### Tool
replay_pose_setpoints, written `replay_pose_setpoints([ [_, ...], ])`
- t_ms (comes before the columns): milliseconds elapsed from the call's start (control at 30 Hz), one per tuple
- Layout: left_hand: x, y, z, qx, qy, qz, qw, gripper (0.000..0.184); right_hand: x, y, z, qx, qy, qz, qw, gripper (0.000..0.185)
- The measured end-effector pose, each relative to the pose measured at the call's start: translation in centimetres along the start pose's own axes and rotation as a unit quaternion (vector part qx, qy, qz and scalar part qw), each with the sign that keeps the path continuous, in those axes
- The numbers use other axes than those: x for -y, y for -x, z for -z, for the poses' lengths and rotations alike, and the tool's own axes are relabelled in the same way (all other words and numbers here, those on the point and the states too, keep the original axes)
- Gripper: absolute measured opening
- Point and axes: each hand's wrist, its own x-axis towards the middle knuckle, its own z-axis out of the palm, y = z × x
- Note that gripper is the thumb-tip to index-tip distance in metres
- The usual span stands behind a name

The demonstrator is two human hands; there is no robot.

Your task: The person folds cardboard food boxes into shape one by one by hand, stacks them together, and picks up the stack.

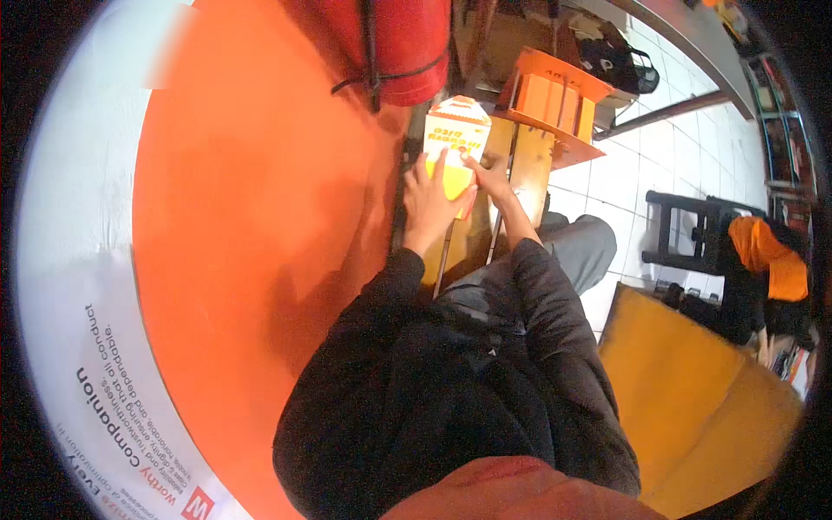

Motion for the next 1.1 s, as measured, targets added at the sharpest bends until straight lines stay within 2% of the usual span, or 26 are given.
replay_pose_setpoints([
  [67, 2.9, -1.2, -1.0, -0.012, 0.063, -0.007, 0.998, 0.079, -0.3, 0.2, -0.4, -0.023, -0.001, 0.017, 1.0, 0.077],
  [100, 4.3, -2.1, -2.0, -0.057, 0.12, -0.029, 0.991, 0.075, -0.7, 0.6, -0.5, -0.034, -0.002, 0.021, 0.999, 0.077],
  [167, 5.0, -3.4, -1.6, -0.019, 0.128, 0.023, 0.991, 0.067, -1.6, 0.9, -0.2, 0.019, -0.016, -0.007, 1.0, 0.069],
  [233, 7.2, -3.1, -3.7, -0.001, 0.119, 0.026, 0.993, 0.061, -3.6, 0.2, 0.1, 0.066, -0.055, 0.001, 0.996, 0.061],
  [333, 7.0, -2.8, -3.8, -0.022, 0.166, -0.038, 0.985, 0.053, -1.0, 3.8, 0.4, 0.067, -0.05, -0.009, 0.996, 0.057],
  [367, 7.9, -2.4, -5.0, 0.007, 0.243, 0.039, 0.969, 0.05, -5.3, 1.7, -0.3, 0.06, -0.09, -0.002, 0.994, 0.057],
  [400, 3.5, -2.2, -0.4, 0.086, 0.222, 0.133, 0.962, 0.048, -9.4, -0.6, -1.3, 0.056, -0.16, 0.012, 0.985, 0.055],
  [433, 3.8, -2.3, -1.0, 0.081, 0.275, 0.126, 0.95, 0.047, -2.4, 3.3, 0.6, 0.064, -0.028, -0.044, 0.997, 0.062],
  [467, 7.3, -2.8, -4.6, 0.113, 0.395, 0.185, 0.893, 0.047, -5.4, 1.2, 0.2, 0.079, -0.024, -0.026, 0.996, 0.061],
  [500, 8.0, -3.0, -4.3, 0.179, 0.401, 0.252, 0.862, 0.048, -1.0, 4.2, 1.5, 0.129, -0.168, 0.027, 0.977, 0.054],
  [533, 7.8, -3.0, -4.7, 0.21, 0.435, 0.283, 0.829, 0.048, -6.7, 1.0, -0.2, 0.102, -0.206, 0.05, 0.972, 0.048],
  [600, 8.2, -2.6, -4.3, 0.253, 0.488, 0.321, 0.771, 0.049, -2.5, 3.0, 1.3, 0.07, -0.117, 0.053, 0.989, 0.059],
  [633, 8.4, -2.8, -4.0, 0.271, 0.502, 0.333, 0.751, 0.049, -1.4, 2.6, 2.3, 0.047, 0.104, 0.027, 0.993, 0.069],
  [700, 8.3, -2.7, -3.0, 0.29, 0.522, 0.362, 0.716, 0.05, -5.2, 0.9, -0.7, 0.023, 0.025, 0.09, 0.995, 0.086],
  [733, 8.1, -2.8, -2.7, 0.295, 0.529, 0.376, 0.701, 0.051, -7.4, -0.3, -1.8, 0.008, 0.137, 0.027, 0.99, 0.093],
  [800, 7.7, -2.9, -2.1, 0.299, 0.534, 0.407, 0.678, 0.052, -5.0, 1.1, -0.5, 0.04, 0.142, -0.049, 0.988, 0.105],
  [833, 7.2, -2.9, -1.8, 0.298, 0.536, 0.421, 0.668, 0.053, -4.0, 1.7, 0.7, 0.059, 0.096, -0.04, 0.993, 0.107],
  [900, 5.9, -2.4, -1.4, 0.287, 0.533, 0.44, 0.664, 0.054, -2.8, 3.0, 3.2, 0.105, 0.008, -0.016, 0.994, 0.111],
  [967, 4.2, -1.4, -1.3, 0.27, 0.514, 0.415, 0.701, 0.055, -2.6, 3.1, 5.1, 0.151, -0.05, 0.022, 0.987, 0.112],
  [1033, 1.3, -0.6, -1.6, 0.253, 0.488, 0.378, 0.745, 0.055, -2.8, 3.1, 6.3, 0.153, -0.039, 0.033, 0.987, 0.11],
  [1100, -5.6, -0.5, -0.7, 0.244, 0.466, 0.395, 0.753, 0.055, -3.8, 3.6, 6.9, 0.119, 0.052, 0.001, 0.992, 0.108],
])
